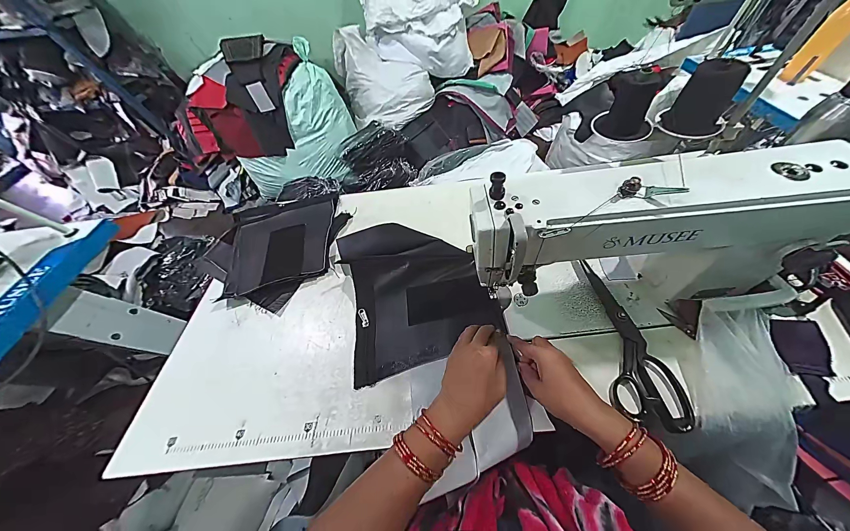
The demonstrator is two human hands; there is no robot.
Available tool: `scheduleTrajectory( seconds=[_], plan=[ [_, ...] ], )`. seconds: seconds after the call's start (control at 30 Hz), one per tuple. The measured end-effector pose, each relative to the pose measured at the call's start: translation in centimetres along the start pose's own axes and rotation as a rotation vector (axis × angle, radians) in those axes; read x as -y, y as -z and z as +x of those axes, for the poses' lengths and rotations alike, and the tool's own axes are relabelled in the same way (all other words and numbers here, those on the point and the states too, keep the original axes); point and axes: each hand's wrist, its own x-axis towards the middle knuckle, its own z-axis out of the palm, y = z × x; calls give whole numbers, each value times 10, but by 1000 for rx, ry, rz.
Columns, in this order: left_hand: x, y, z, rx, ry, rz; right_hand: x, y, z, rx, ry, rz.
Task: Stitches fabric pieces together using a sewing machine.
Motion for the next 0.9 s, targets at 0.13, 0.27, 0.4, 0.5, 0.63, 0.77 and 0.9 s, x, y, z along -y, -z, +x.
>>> scheduleTrajectory(
  seconds=[0.13, 0.27, 0.4, 0.5, 0.63, 0.77, 0.9],
  plan=[
    [-27, 11, -5, 266, 154, 173, -1, 8, -2, -7, -51, 33],
    [-31, 2, -5, 202, 184, 154, -9, 14, 0, -16, -76, 21],
    [-33, 1, 3, 229, 210, 92, 1, 23, 3, 20, -127, -96],
    [-30, 3, 5, 206, 209, 16, 4, 16, 15, -68, -94, -74],
    [-19, 3, 3, 106, 168, -90, 5, 0, 25, -239, -38, 42],
    [-16, 7, 2, 117, 179, -146, 5, -7, 21, -290, -83, 149],
    [-17, 8, 4, 119, 176, -142, 3, -13, 18, -274, -94, 276]
  ],
)
